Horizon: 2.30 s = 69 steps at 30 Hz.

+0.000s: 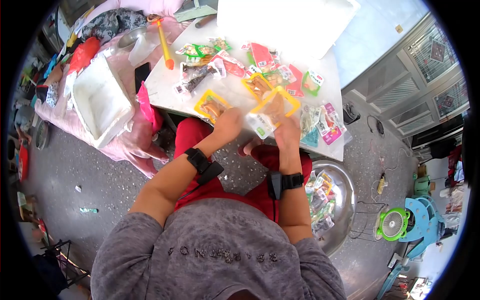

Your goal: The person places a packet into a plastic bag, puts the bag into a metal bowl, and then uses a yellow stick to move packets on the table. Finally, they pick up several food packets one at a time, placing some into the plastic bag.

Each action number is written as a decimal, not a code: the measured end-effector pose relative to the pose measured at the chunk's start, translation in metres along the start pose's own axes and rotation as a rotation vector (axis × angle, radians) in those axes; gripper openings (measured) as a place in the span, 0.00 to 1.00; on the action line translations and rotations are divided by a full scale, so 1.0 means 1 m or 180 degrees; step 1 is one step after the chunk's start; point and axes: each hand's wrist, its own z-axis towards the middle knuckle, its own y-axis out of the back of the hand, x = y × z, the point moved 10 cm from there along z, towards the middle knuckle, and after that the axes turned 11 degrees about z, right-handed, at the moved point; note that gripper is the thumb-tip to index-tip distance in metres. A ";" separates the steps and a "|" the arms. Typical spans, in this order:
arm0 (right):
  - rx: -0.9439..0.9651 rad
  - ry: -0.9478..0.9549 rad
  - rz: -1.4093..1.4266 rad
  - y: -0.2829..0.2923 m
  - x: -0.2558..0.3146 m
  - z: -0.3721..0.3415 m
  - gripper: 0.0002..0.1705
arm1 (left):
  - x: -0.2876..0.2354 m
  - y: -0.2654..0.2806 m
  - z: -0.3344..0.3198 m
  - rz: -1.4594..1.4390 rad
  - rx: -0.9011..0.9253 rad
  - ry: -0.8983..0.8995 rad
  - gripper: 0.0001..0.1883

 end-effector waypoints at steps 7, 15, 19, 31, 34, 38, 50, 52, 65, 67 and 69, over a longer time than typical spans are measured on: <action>-0.0226 0.0021 0.0048 0.003 -0.011 -0.015 0.07 | 0.012 0.006 0.000 -0.0295 -0.0213 0.0220 0.04; -0.0416 -0.0396 0.0255 0.016 -0.037 -0.023 0.10 | -0.005 0.006 -0.004 0.0159 -0.0238 -0.0169 0.04; -0.0496 -0.0682 0.0360 0.014 -0.055 -0.037 0.09 | -0.032 0.014 -0.005 0.0869 -0.0098 -0.0487 0.03; -0.0169 -0.1362 -0.0379 0.008 -0.088 -0.059 0.08 | -0.062 0.028 -0.006 0.1256 0.0064 -0.0635 0.03; -0.0066 -0.1694 -0.0579 0.016 -0.102 -0.062 0.08 | -0.067 0.032 -0.007 0.1177 0.0112 -0.0630 0.03; -0.0038 -0.1802 -0.0485 0.018 -0.100 -0.065 0.07 | -0.066 0.037 -0.011 0.1133 0.0147 -0.0632 0.04; 0.0036 -0.1899 -0.0903 0.025 -0.084 -0.054 0.13 | -0.039 0.034 -0.031 0.1215 0.0277 -0.0521 0.03; 0.0070 -0.1783 -0.0844 0.019 -0.079 -0.055 0.11 | -0.037 0.033 -0.031 0.1133 0.0297 -0.0489 0.03; 0.0236 -0.2116 -0.0875 -0.018 -0.100 -0.072 0.12 | -0.056 0.034 -0.019 0.0664 0.0133 -0.0470 0.04; 0.0310 -0.2302 -0.1294 -0.009 -0.103 -0.074 0.10 | -0.055 0.034 -0.020 0.0696 0.0208 -0.0490 0.04; 0.0235 -0.2289 -0.1479 -0.003 -0.100 -0.073 0.09 | -0.055 0.034 -0.021 0.0721 0.0250 -0.0539 0.04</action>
